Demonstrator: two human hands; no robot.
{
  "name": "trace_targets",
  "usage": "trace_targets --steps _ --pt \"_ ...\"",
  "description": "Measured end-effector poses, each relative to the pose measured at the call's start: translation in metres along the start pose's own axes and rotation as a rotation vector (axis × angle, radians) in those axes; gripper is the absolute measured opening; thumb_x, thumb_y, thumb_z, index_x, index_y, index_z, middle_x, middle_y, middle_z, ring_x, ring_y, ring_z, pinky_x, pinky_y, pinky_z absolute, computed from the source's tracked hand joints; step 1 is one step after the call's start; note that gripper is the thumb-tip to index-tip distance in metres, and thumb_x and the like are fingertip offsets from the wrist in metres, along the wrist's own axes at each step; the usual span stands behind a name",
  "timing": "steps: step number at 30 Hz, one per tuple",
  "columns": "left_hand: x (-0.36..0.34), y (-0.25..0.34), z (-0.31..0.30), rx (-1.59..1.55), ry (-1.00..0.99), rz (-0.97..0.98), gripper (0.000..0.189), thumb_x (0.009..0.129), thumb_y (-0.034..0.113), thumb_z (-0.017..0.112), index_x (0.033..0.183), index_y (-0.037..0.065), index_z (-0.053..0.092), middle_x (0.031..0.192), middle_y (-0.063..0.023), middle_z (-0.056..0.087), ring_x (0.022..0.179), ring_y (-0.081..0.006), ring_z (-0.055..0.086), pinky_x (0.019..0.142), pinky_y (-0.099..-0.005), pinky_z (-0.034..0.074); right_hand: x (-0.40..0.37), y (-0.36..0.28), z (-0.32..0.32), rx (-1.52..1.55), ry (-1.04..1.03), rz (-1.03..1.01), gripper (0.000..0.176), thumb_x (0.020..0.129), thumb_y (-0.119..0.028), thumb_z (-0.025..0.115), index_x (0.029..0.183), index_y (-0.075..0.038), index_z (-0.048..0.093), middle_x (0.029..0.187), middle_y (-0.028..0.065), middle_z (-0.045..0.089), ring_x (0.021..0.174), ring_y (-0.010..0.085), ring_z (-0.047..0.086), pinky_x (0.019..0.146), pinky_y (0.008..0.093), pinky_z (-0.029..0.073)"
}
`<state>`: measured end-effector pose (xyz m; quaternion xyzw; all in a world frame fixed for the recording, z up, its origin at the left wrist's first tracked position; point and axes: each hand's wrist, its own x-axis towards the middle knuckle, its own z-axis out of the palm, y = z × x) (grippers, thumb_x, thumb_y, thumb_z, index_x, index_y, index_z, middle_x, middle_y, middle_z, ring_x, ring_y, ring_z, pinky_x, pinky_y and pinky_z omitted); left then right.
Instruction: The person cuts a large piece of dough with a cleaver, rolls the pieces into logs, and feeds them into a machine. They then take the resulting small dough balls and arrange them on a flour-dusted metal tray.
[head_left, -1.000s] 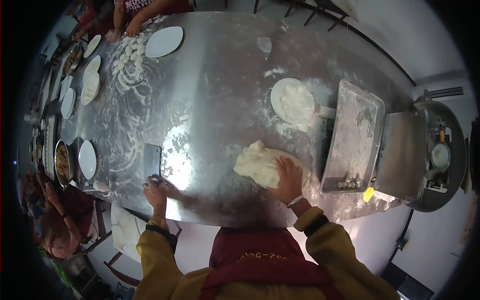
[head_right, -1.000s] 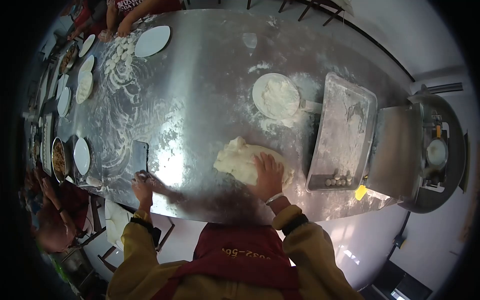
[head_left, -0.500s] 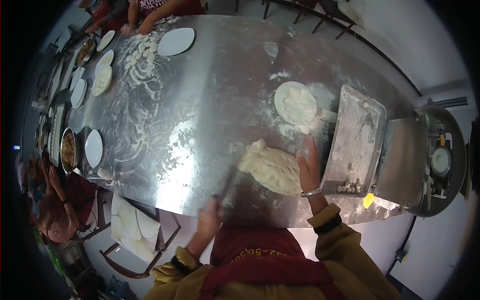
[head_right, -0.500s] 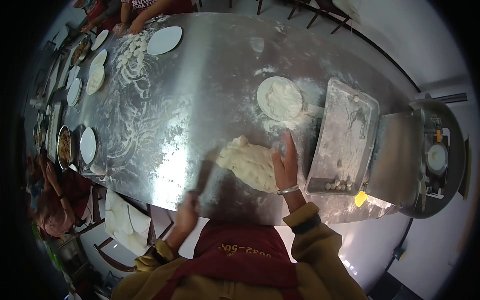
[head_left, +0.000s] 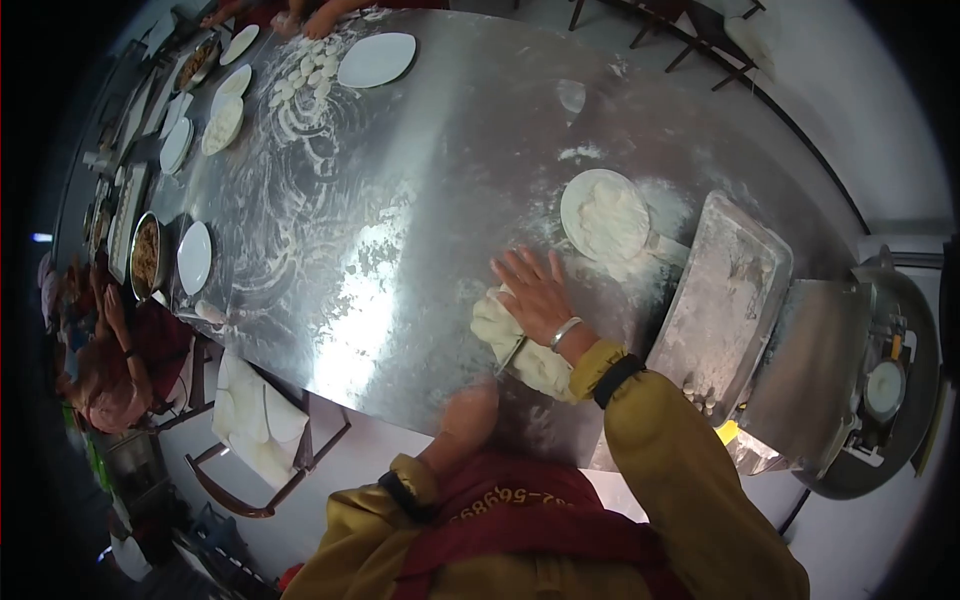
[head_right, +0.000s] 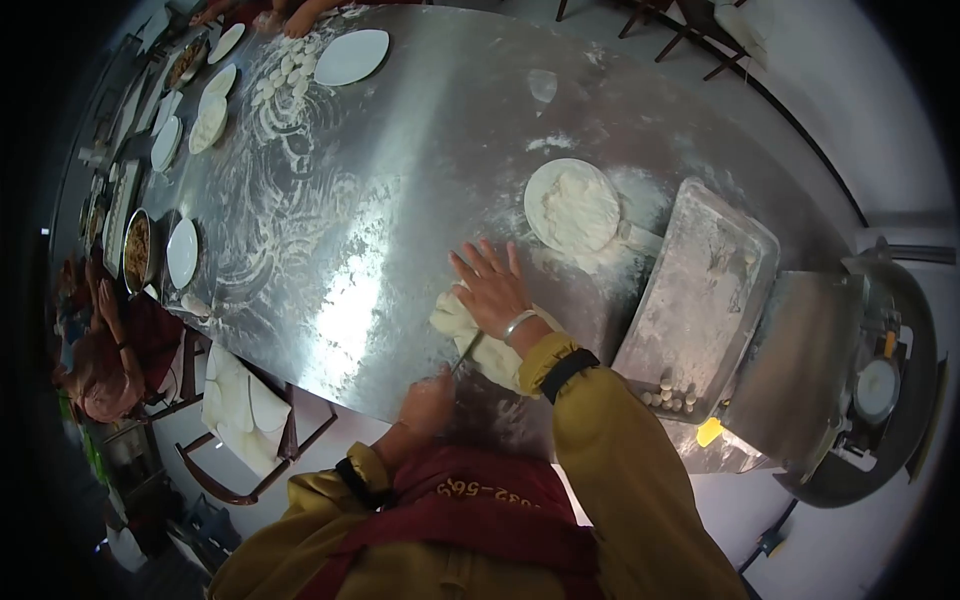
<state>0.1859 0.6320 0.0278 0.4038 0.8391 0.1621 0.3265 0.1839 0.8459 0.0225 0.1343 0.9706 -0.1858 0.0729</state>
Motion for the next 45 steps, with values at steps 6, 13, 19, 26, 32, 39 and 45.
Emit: trace_targets --steps 6,13,19,26,32,39,45 --pt "0.038 0.009 0.014 0.055 -0.084 -0.046 0.035 0.082 0.008 0.045 0.114 -0.004 0.043 0.078 -0.0235 0.061 0.065 -0.0394 0.060 0.060 -0.0460 0.049 0.015 0.041 0.018 -0.050 -0.081 0.030 0.047 0.093 -0.034 0.032 0.137 -0.017 0.032 0.144 0.0044 0.028 0.135 0.0255 0.016 0.109 0.0480 0.006" --pt "0.070 0.003 0.046 -0.020 -0.048 -0.042 0.023 0.085 0.009 0.041 0.107 0.002 0.046 0.083 -0.0194 0.060 0.074 -0.0388 0.061 0.063 -0.0477 0.049 0.026 0.058 0.032 -0.092 -0.089 0.116 0.052 0.089 -0.035 0.040 0.136 -0.014 0.032 0.141 0.0094 0.032 0.131 0.0298 0.024 0.107 0.0456 0.018" --pt "0.024 -0.049 0.043 -0.019 0.030 0.017 0.026 0.083 0.010 0.045 0.108 0.005 0.048 0.073 -0.0185 0.061 0.062 -0.0369 0.060 0.059 -0.0495 0.048 -0.044 0.050 0.023 0.666 -0.134 0.381 0.092 0.068 -0.048 0.066 0.139 -0.009 0.023 0.136 0.0238 0.030 0.125 0.0352 0.031 0.101 0.0445 0.029" --pt "0.040 -0.049 0.065 0.039 -0.009 -0.026 0.025 0.085 0.016 0.046 0.107 0.005 0.051 0.072 -0.0187 0.061 0.064 -0.0373 0.060 0.061 -0.0487 0.049 -0.143 0.004 0.032 0.394 0.032 0.415 0.083 0.056 -0.041 0.076 0.120 -0.003 0.040 0.111 0.0197 0.046 0.107 0.0342 0.044 0.091 0.0423 0.038" --pt "0.029 -0.072 -0.033 -0.005 -0.172 0.146 0.018 0.086 0.016 0.047 0.099 0.003 0.049 0.084 -0.0206 0.061 0.078 -0.0395 0.059 0.066 -0.0483 0.047 -0.221 0.007 0.049 0.397 0.323 0.605 0.081 0.057 -0.028 0.078 0.120 -0.001 0.037 0.112 0.0210 0.045 0.107 0.0360 0.043 0.092 0.0424 0.037" --pt "-0.043 -0.142 -0.044 -0.051 0.425 -0.323 0.026 0.084 0.008 0.048 0.111 0.004 0.049 0.086 -0.0218 0.060 0.077 -0.0388 0.059 0.068 -0.0449 0.048 -0.071 0.009 -0.028 0.214 0.160 0.305 0.099 0.059 -0.028 0.078 0.140 -0.018 0.022 0.141 0.0230 0.021 0.129 0.0406 0.023 0.103 0.0501 0.025" --pt "-0.043 -0.216 -0.033 0.078 0.761 -0.473 0.050 0.079 0.006 0.054 0.126 0.008 0.039 0.103 -0.0205 0.055 0.090 -0.0374 0.055 0.076 -0.0446 0.044 0.014 0.005 0.040 0.251 -0.120 0.108 0.089 0.054 -0.024 0.079 0.133 -0.019 0.037 0.141 0.0152 0.023 0.125 0.0351 0.033 0.100 0.0439 0.034"
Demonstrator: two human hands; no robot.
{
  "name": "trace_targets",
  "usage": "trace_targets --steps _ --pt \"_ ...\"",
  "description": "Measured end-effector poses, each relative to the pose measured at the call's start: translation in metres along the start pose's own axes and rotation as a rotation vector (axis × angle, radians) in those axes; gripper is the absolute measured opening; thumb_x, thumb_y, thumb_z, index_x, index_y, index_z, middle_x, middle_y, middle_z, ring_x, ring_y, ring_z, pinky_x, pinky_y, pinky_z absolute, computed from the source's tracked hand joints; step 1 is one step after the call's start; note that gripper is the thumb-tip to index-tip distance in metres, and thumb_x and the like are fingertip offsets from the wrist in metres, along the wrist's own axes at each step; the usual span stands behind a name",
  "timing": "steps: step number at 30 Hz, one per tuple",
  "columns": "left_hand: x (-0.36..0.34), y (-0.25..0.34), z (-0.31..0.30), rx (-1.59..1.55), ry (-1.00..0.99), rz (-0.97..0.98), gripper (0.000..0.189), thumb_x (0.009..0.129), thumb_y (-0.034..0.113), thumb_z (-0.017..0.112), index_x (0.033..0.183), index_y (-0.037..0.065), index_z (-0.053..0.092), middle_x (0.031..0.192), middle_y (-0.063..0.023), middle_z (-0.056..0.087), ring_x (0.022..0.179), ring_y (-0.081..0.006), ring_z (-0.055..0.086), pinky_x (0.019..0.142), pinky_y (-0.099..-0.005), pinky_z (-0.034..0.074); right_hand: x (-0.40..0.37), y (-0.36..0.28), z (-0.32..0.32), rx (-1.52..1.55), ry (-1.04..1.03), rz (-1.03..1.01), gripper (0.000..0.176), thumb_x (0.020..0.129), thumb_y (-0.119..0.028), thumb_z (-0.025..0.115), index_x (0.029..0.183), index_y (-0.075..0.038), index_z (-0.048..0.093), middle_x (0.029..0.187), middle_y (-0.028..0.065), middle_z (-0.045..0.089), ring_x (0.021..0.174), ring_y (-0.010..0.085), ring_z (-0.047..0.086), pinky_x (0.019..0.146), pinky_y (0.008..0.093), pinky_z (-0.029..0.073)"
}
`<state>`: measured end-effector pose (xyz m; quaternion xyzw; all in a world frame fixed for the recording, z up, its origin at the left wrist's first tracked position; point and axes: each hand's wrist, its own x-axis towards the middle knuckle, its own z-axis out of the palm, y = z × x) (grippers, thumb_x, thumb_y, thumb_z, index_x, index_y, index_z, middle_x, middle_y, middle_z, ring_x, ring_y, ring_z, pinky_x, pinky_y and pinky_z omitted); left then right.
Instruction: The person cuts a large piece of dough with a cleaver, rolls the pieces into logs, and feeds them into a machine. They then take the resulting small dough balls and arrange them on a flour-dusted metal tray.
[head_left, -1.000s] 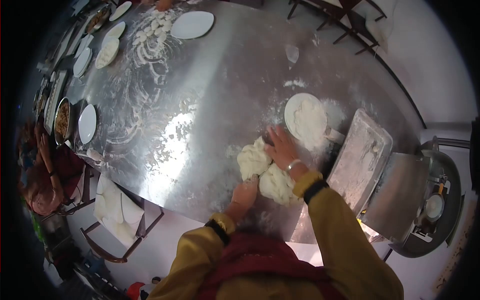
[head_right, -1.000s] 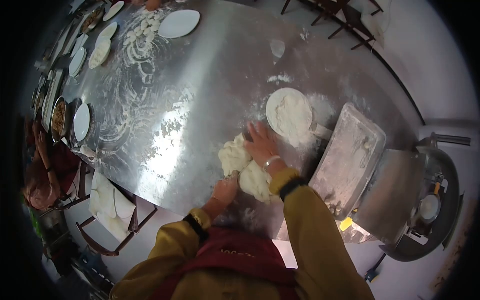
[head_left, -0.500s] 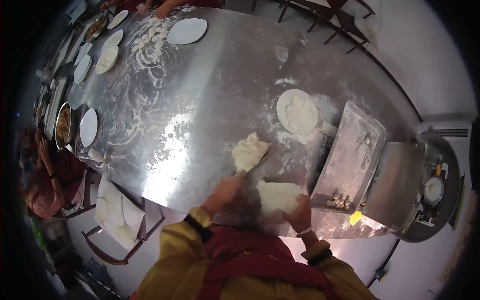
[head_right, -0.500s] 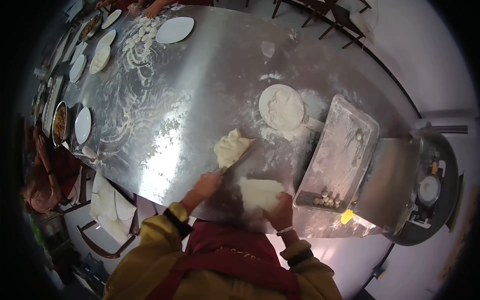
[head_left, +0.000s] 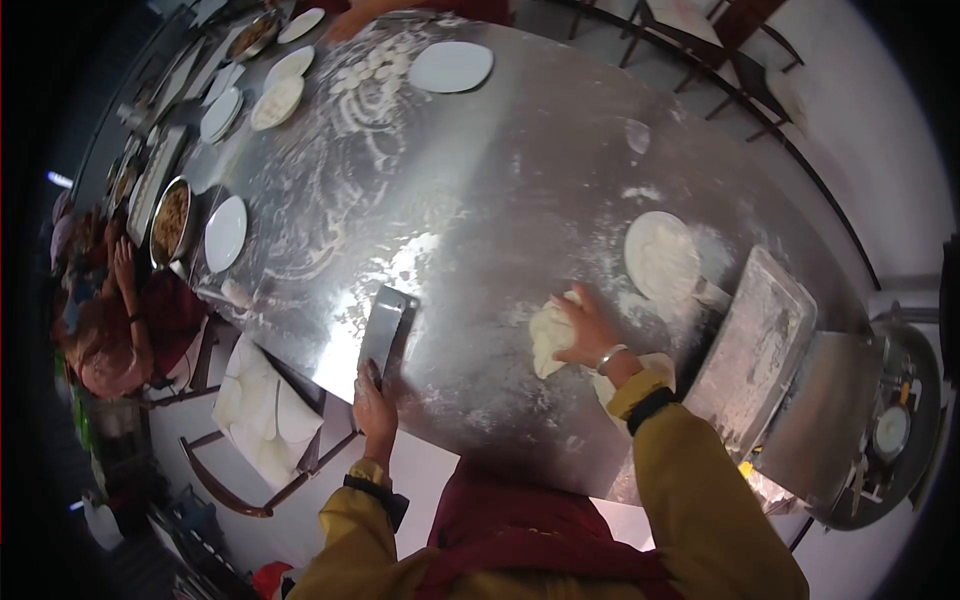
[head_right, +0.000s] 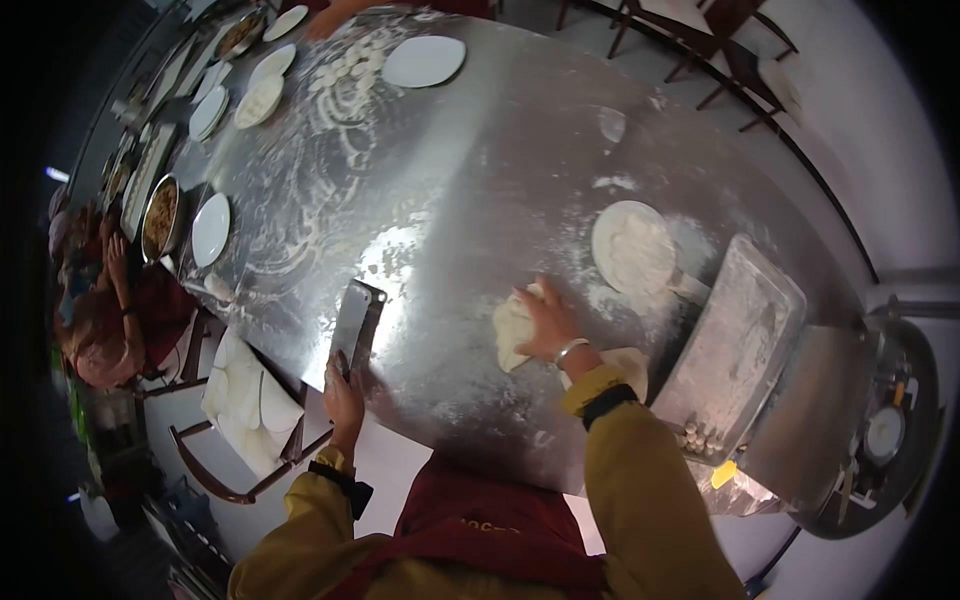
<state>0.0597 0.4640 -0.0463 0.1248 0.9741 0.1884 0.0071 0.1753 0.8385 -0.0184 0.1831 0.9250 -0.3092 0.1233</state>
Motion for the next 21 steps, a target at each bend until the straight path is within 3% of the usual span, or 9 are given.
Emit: trace_targets --steps 3,4,7,8,10,13,15,18,21 --pt "0.004 -0.039 0.010 0.009 -0.059 -0.169 0.058 0.075 0.004 0.056 0.129 0.009 0.037 0.100 -0.0196 0.052 0.091 -0.0373 0.053 0.081 -0.0416 0.043 0.003 0.000 -0.011 0.156 -0.010 0.035 0.070 0.054 -0.016 0.078 0.117 -0.010 0.049 0.127 0.0154 0.039 0.115 0.0327 0.043 0.095 0.0385 0.040" --pt "0.010 -0.043 0.008 0.020 -0.172 -0.307 0.060 0.076 0.008 0.061 0.131 0.012 0.037 0.124 -0.0223 0.041 0.104 -0.0382 0.049 0.087 -0.0428 0.040 0.001 -0.012 -0.015 0.117 0.117 0.011 0.057 0.053 -0.011 0.076 0.105 -0.006 0.052 0.111 0.0142 0.047 0.104 0.0308 0.050 0.088 0.0361 0.044" --pt "0.021 -0.004 -0.021 0.408 -0.092 -0.165 0.062 0.074 0.012 0.064 0.131 0.013 0.040 0.127 -0.0205 0.040 0.114 -0.0360 0.042 0.094 -0.0466 0.032 -0.005 -0.052 -0.022 0.261 0.272 0.000 0.058 0.054 -0.012 0.077 0.106 -0.007 0.052 0.110 0.0138 0.048 0.101 0.0313 0.052 0.085 0.0375 0.045" --pt "0.027 0.007 -0.022 0.269 -0.013 -0.108 0.066 0.072 0.014 0.067 0.132 0.015 0.040 0.129 -0.0191 0.039 0.121 -0.0343 0.034 0.098 -0.0498 0.025 -0.004 -0.069 -0.024 0.303 0.309 -0.025 0.058 0.055 -0.013 0.077 0.106 -0.007 0.051 0.110 0.0134 0.049 0.101 0.0312 0.052 0.085 0.0377 0.045" --pt "0.036 0.025 -0.020 0.168 -0.059 -0.014 0.072 0.071 0.018 0.069 0.134 0.019 0.036 0.131 -0.0184 0.037 0.122 -0.0349 0.033 0.098 -0.0496 0.025 0.000 -0.102 -0.023 0.395 0.384 -0.079 0.057 0.056 -0.016 0.077 0.105 -0.007 0.051 0.110 0.0127 0.049 0.099 0.0310 0.053 0.084 0.0381 0.046" --pt "0.042 0.004 -0.018 0.169 -0.041 -0.224 0.080 0.068 0.025 0.074 0.137 0.024 0.033 0.131 -0.0194 0.036 0.123 -0.0361 0.033 0.099 -0.0489 0.025 -0.001 -0.125 -0.012 0.313 0.413 0.003 0.062 0.060 -0.022 0.076 0.111 -0.005 0.046 0.111 0.0165 0.048 0.102 0.0334 0.051 0.086 0.0398 0.044" --pt "0.042 -0.030 -0.014 0.310 -0.044 -0.379 0.078 0.068 0.025 0.074 0.135 0.023 0.035 0.125 -0.0197 0.042 0.117 -0.0357 0.039 0.094 -0.0469 0.032 -0.001 -0.117 0.013 0.265 0.374 0.170 0.071 0.063 -0.025 0.074 0.121 -0.003 0.039 0.116 0.0202 0.045 0.109 0.0355 0.046 0.091 0.0404 0.041" --pt "0.047 -0.073 -0.020 0.283 -0.170 -0.312 0.065 0.072 0.018 0.069 0.130 0.018 0.041 0.102 -0.0203 0.054 0.096 -0.0359 0.052 0.078 -0.0415 0.043 -0.017 -0.095 0.042 0.223 0.184 0.295 0.083 0.069 -0.028 0.070 0.133 -0.001 0.025 0.125 0.0247 0.037 0.120 0.0370 0.037 0.099 0.0408 0.034" --pt "0.055 -0.097 -0.012 0.119 -0.156 -0.064 0.057 0.075 0.010 0.064 0.127 0.013 0.042 0.102 -0.0205 0.054 0.095 -0.0378 0.051 0.082 -0.0428 0.042 -0.021 -0.093 0.028 0.405 0.128 0.286 0.084 0.074 -0.027 0.065 0.138 -0.002 0.017 0.134 0.0247 0.030 0.127 0.0360 0.030 0.104 0.0406 0.029"
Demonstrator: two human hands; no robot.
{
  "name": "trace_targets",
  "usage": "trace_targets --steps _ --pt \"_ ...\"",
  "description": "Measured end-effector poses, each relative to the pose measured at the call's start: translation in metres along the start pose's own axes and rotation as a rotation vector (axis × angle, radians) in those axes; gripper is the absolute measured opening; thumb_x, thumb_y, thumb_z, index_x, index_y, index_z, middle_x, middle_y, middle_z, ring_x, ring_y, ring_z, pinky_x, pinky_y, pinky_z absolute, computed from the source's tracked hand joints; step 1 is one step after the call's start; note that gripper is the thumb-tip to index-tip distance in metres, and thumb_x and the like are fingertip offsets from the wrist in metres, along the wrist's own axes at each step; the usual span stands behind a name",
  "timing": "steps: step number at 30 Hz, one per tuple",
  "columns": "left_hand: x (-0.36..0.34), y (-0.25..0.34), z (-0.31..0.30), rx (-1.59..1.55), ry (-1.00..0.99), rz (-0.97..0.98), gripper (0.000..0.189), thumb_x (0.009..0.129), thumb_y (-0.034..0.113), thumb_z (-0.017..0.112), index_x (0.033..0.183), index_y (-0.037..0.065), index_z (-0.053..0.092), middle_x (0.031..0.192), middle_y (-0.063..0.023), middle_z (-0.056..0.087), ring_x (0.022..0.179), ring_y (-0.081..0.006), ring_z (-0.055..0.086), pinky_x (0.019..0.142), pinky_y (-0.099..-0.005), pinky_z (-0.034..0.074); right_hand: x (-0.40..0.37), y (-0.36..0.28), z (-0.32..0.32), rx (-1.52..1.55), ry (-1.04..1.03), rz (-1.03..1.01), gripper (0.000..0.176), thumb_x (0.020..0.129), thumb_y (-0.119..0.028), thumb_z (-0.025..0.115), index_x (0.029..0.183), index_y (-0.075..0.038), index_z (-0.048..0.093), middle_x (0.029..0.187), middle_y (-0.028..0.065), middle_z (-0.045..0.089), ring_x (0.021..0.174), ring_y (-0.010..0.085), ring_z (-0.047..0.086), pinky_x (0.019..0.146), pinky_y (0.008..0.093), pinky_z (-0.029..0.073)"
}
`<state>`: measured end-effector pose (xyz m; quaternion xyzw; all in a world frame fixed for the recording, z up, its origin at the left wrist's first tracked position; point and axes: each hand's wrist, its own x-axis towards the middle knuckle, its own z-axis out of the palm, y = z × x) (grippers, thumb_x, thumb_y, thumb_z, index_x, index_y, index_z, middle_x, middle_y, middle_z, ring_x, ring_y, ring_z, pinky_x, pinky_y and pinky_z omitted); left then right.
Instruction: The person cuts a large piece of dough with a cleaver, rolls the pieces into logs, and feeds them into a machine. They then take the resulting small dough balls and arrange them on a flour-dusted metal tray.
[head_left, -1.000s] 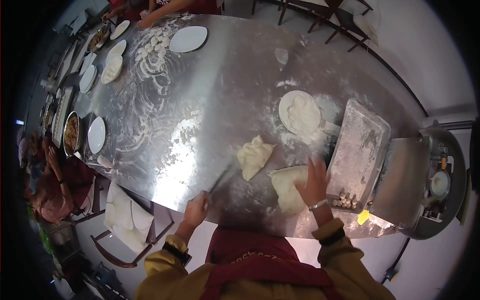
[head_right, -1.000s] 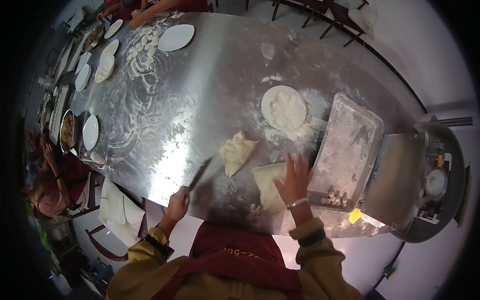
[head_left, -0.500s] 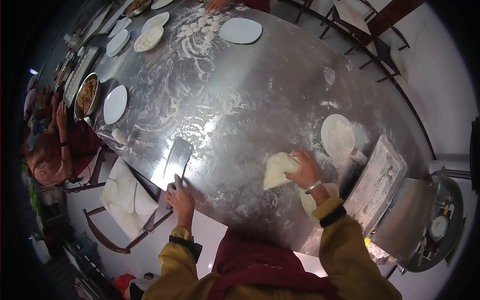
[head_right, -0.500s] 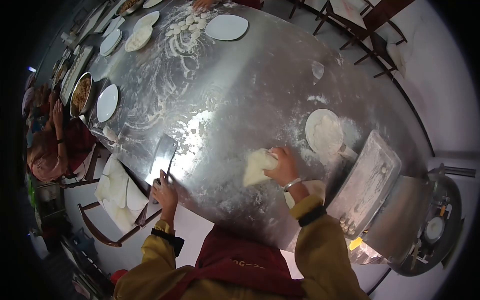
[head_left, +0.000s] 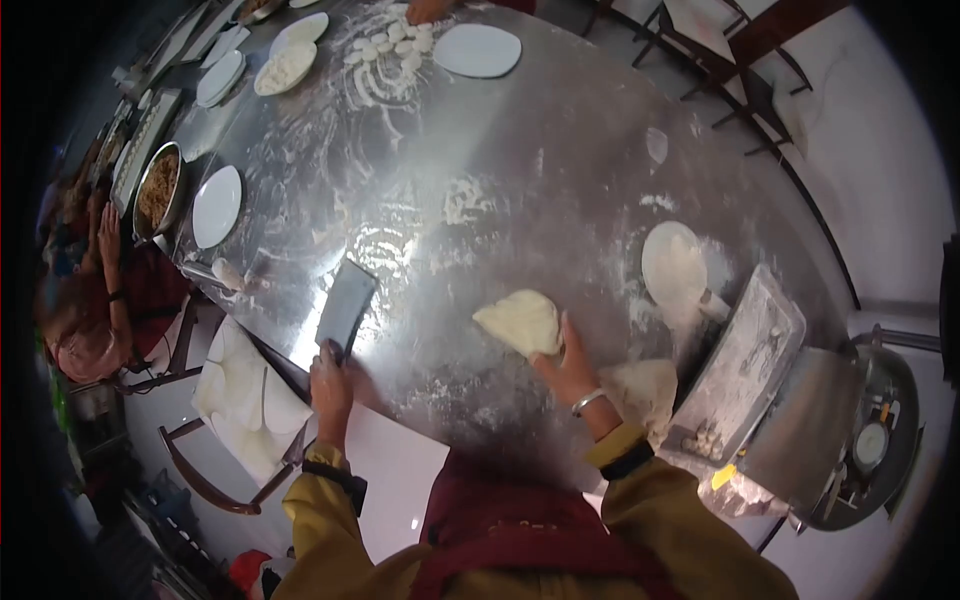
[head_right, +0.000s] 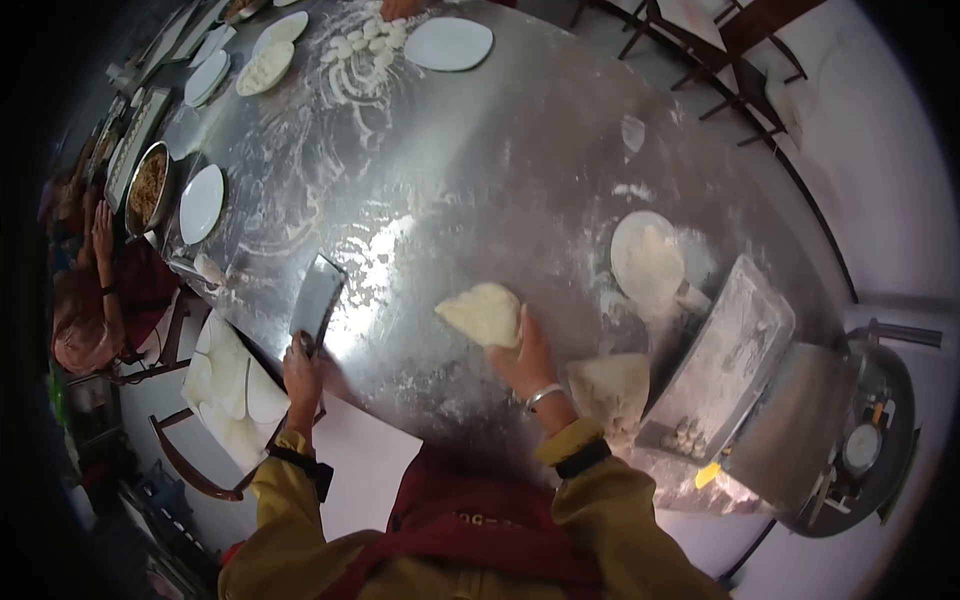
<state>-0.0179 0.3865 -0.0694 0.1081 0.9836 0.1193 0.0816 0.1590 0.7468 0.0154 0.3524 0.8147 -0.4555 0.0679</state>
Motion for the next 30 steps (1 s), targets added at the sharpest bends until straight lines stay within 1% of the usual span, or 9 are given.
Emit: trace_targets --steps 1,4,7,10,13,19,22,25,30 --pt "0.000 0.019 -0.011 -0.038 0.079 0.038 0.048 0.078 0.004 0.058 0.124 0.008 0.043 0.096 -0.0211 0.056 0.089 -0.0375 0.055 0.077 -0.0435 0.044 -0.002 -0.008 -0.007 0.102 0.009 0.001 0.083 0.076 -0.026 0.063 0.139 -0.003 0.016 0.137 0.0240 0.028 0.128 0.0353 0.028 0.105 0.0405 0.027" --pt "-0.011 0.074 -0.042 -0.326 -0.069 -0.080 0.037 0.083 0.008 0.052 0.120 0.006 0.045 0.086 -0.0227 0.057 0.081 -0.0397 0.056 0.071 -0.0463 0.044 0.006 -0.002 -0.010 0.211 0.355 -0.077 0.069 0.082 -0.019 0.054 0.139 -0.003 0.019 0.138 0.0230 0.029 0.129 0.0342 0.027 0.105 0.0399 0.026" --pt "-0.044 0.134 -0.060 -0.411 -0.197 0.115 0.026 0.083 0.008 0.051 0.109 0.004 0.050 0.082 -0.0238 0.058 0.074 -0.0408 0.057 0.064 -0.0478 0.044 0.020 -0.024 -0.030 0.165 0.481 -0.217 0.060 0.085 -0.016 0.048 0.138 -0.004 0.023 0.139 0.0199 0.029 0.131 0.0327 0.026 0.107 0.0425 0.022" --pt "-0.073 0.189 -0.061 -0.364 -0.317 0.407 0.018 0.084 0.009 0.050 0.101 0.004 0.051 0.079 -0.0206 0.059 0.067 -0.0401 0.058 0.058 -0.0476 0.046 0.031 -0.067 -0.046 -0.156 0.475 -0.424 0.058 0.087 -0.022 0.047 0.138 -0.005 0.026 0.142 0.0158 0.028 0.132 0.0313 0.025 0.108 0.0472 0.016" --pt "-0.083 0.216 -0.038 -0.208 -0.390 0.449 0.016 0.084 0.010 0.048 0.098 0.003 0.049 0.078 -0.0197 0.060 0.064 -0.0400 0.058 0.055 -0.0482 0.046 0.055 -0.074 -0.033 -0.352 0.352 -0.586 0.056 0.088 -0.028 0.046 0.136 -0.006 0.030 0.143 0.0116 0.028 0.133 0.0308 0.022 0.108 0.0511 0.010" --pt "-0.077 0.245 -0.016 -0.193 -0.535 0.385 0.017 0.085 0.012 0.046 0.097 0.001 0.047 0.074 -0.0200 0.059 0.063 -0.0383 0.059 0.054 -0.0470 0.048 0.089 -0.038 -0.019 -0.575 0.178 -0.541 0.050 0.089 -0.031 0.044 0.134 -0.011 0.036 0.142 0.0108 0.029 0.133 0.0312 0.020 0.108 0.0519 0.006" --pt "-0.077 0.250 0.017 -0.147 -0.444 0.460 0.019 0.085 0.011 0.045 0.100 0.000 0.047 0.072 -0.0180 0.059 0.062 -0.0367 0.060 0.054 -0.0456 0.049 0.100 -0.014 -0.018 -0.625 0.208 -0.505 0.048 0.089 -0.031 0.044 0.133 -0.013 0.038 0.140 0.0102 0.032 0.131 0.0321 0.022 0.108 0.0522 0.008" --pt "-0.069 0.257 0.046 -0.208 -0.382 0.491 0.015 0.085 0.011 0.045 0.095 0.000 0.048 0.062 -0.0188 0.058 0.057 -0.0353 0.059 0.051 -0.0457 0.048 0.118 -0.003 -0.019 -0.635 0.233 -0.528 0.046 0.089 -0.031 0.044 0.132 -0.013 0.041 0.138 0.0093 0.035 0.129 0.0333 0.025 0.107 0.0529 0.010" --pt "-0.056 0.277 0.067 -0.220 -0.440 0.461 0.021 0.084 0.012 0.046 0.103 0.002 0.047 0.070 -0.0168 0.059 0.064 -0.0359 0.060 0.055 -0.0454 0.049 0.139 0.002 -0.030 -0.687 0.173 -0.464 0.046 0.089 -0.028 0.044 0.131 -0.010 0.040 0.135 0.0124 0.038 0.127 0.0337 0.029 0.106 0.0506 0.016"
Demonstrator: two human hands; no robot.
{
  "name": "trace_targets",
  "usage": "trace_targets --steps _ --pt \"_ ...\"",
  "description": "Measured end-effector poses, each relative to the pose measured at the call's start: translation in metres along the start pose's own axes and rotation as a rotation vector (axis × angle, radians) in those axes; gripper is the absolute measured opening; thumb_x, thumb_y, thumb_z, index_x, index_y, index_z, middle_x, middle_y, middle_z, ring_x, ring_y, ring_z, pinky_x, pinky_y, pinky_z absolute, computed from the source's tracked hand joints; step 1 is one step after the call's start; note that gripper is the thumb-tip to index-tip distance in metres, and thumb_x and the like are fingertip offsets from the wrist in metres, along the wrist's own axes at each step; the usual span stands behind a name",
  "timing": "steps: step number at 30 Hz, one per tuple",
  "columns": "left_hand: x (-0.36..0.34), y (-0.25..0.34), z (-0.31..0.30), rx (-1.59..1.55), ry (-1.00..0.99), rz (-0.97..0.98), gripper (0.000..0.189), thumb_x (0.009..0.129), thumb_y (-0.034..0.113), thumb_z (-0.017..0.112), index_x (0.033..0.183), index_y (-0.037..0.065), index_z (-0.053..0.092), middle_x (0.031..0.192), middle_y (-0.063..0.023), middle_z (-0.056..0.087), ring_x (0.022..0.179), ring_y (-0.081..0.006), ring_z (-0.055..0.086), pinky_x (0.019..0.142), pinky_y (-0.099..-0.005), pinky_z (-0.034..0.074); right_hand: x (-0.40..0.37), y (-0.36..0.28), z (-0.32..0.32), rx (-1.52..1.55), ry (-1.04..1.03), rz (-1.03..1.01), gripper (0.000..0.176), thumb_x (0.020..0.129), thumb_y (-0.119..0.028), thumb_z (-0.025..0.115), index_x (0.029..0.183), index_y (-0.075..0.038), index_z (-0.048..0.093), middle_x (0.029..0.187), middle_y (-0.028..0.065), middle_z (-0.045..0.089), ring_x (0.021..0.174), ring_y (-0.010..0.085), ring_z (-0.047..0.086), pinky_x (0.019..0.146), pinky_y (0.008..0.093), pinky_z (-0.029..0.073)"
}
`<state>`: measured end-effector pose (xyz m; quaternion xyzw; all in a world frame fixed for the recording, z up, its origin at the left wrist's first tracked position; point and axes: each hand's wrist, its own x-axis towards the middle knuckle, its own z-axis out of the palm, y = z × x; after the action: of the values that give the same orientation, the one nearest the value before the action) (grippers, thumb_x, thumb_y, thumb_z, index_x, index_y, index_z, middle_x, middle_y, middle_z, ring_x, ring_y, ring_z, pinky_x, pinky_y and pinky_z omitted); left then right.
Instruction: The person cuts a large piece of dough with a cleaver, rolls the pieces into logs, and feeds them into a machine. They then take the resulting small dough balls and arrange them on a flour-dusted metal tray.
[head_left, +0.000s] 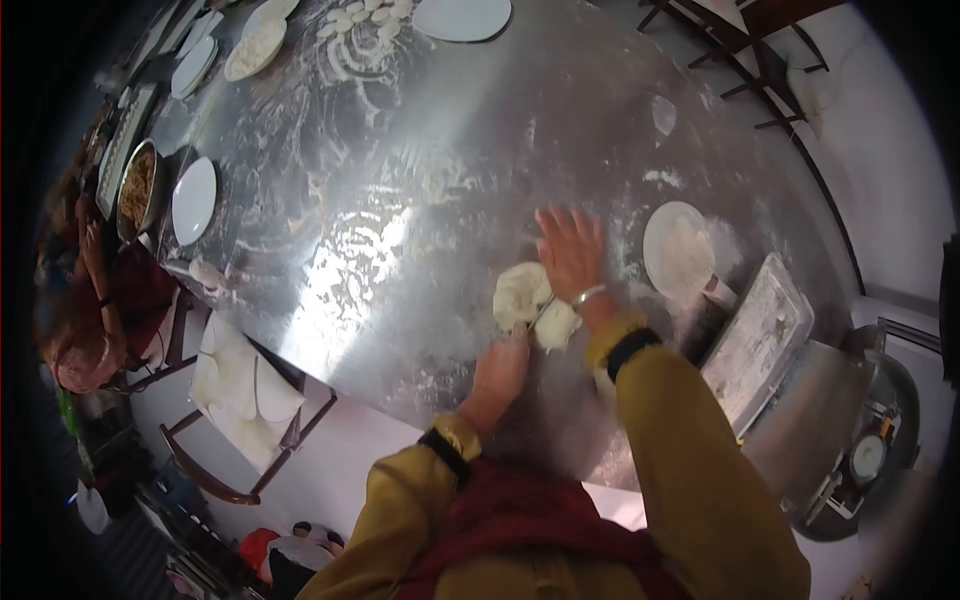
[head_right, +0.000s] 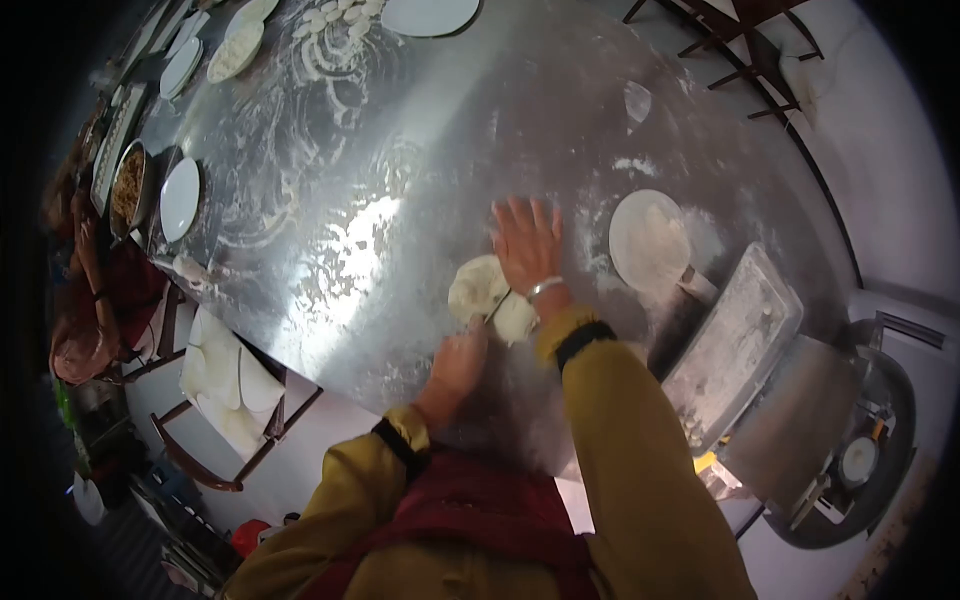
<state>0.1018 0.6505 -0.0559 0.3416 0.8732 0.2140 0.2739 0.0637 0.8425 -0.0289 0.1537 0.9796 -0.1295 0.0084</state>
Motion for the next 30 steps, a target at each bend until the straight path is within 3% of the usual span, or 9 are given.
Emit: trace_targets --steps 6,8,11,16,18,22,26,28,30 --pt "-0.085 -0.056 -0.040 -0.123 -0.208 -0.147 0.020 0.083 0.015 0.050 0.102 0.010 0.046 0.075 -0.0180 0.060 0.076 -0.0381 0.060 0.064 -0.0503 0.046 -0.058 0.012 0.039 0.836 -0.047 0.463 0.071 0.081 -0.034 0.059 0.138 -0.007 0.027 0.135 0.0189 0.034 0.128 0.0315 0.029 0.105 0.0397 0.026" --pt "-0.139 -0.101 -0.050 -0.042 -0.124 -0.073 0.025 0.083 0.015 0.052 0.107 0.010 0.046 0.075 -0.0187 0.060 0.074 -0.0384 0.059 0.063 -0.0500 0.046 -0.101 -0.014 0.041 0.654 0.053 0.327 0.074 0.071 -0.026 0.070 0.131 -0.003 0.034 0.129 0.0212 0.038 0.122 0.0330 0.036 0.101 0.0392 0.032" --pt "-0.189 -0.157 -0.061 0.012 0.041 -0.252 0.033 0.083 0.015 0.051 0.115 0.006 0.046 0.083 -0.0209 0.059 0.073 -0.0394 0.058 0.064 -0.0499 0.045 -0.131 -0.030 0.027 0.608 0.060 0.568 0.073 0.062 -0.015 0.073 0.125 -0.001 0.038 0.126 0.0175 0.042 0.119 0.0290 0.039 0.099 0.0366 0.032" --pt "-0.123 -0.173 -0.093 0.268 0.331 -0.438 0.031 0.082 0.016 0.057 0.110 0.004 0.052 0.104 -0.0191 0.056 0.095 -0.0337 0.055 0.080 -0.0479 0.040 -0.194 -0.036 0.007 0.670 0.047 0.556 0.076 0.061 -0.010 0.069 0.127 -0.002 0.033 0.127 0.0198 0.038 0.118 0.0357 0.037 0.100 0.0404 0.031" --pt "-0.076 -0.147 -0.105 0.607 0.540 -0.278 0.044 0.081 0.023 0.060 0.120 0.006 0.047 0.116 -0.0173 0.050 0.111 -0.0333 0.045 0.089 -0.0466 0.035 -0.204 -0.039 0.009 0.580 0.057 0.463 0.081 0.061 -0.010 0.068 0.132 -0.002 0.029 0.128 0.0209 0.038 0.119 0.0368 0.036 0.102 0.0404 0.028" --pt "0.023 -0.035 -0.088 -0.167 0.365 -0.002 0.058 0.078 0.032 0.062 0.128 0.008 0.044 0.126 -0.0203 0.044 0.117 -0.0372 0.039 0.096 -0.0466 0.033 -0.222 -0.051 0.011 0.378 0.079 0.489 0.081 0.065 -0.013 0.064 0.136 -0.002 0.025 0.134 0.0221 0.034 0.126 0.0382 0.031 0.104 0.0413 0.026" --pt "0.059 0.014 -0.014 -0.018 0.420 0.344 0.048 0.079 0.030 0.062 0.118 0.003 0.050 0.116 -0.0226 0.051 0.106 -0.0386 0.050 0.089 -0.0425 0.042 -0.257 -0.056 -0.011 0.610 0.303 0.556 0.063 0.074 -0.016 0.058 0.130 0.001 0.036 0.127 0.0240 0.043 0.120 0.0368 0.040 0.102 0.0407 0.030" --pt "0.067 0.010 -0.024 -0.028 0.215 0.634 0.037 0.080 0.022 0.058 0.110 0.000 0.054 0.105 -0.0201 0.058 0.095 -0.0355 0.056 0.081 -0.0402 0.047 -0.275 -0.070 -0.049 0.519 0.283 0.655 0.062 0.077 -0.013 0.060 0.132 -0.002 0.034 0.126 0.0191 0.045 0.117 0.0326 0.044 0.098 0.0389 0.036" --pt "0.084 -0.011 -0.054 -0.193 -0.051 0.506 0.033 0.081 0.012 0.054 0.112 0.001 0.055 0.103 -0.0216 0.059 0.095 -0.0359 0.057 0.082 -0.0421 0.046 -0.305 -0.073 -0.043 0.635 0.322 0.736 0.060 0.076 -0.009 0.061 0.131 -0.004 0.036 0.126 0.0160 0.046 0.112 0.0285 0.049 0.092 0.0368 0.041"
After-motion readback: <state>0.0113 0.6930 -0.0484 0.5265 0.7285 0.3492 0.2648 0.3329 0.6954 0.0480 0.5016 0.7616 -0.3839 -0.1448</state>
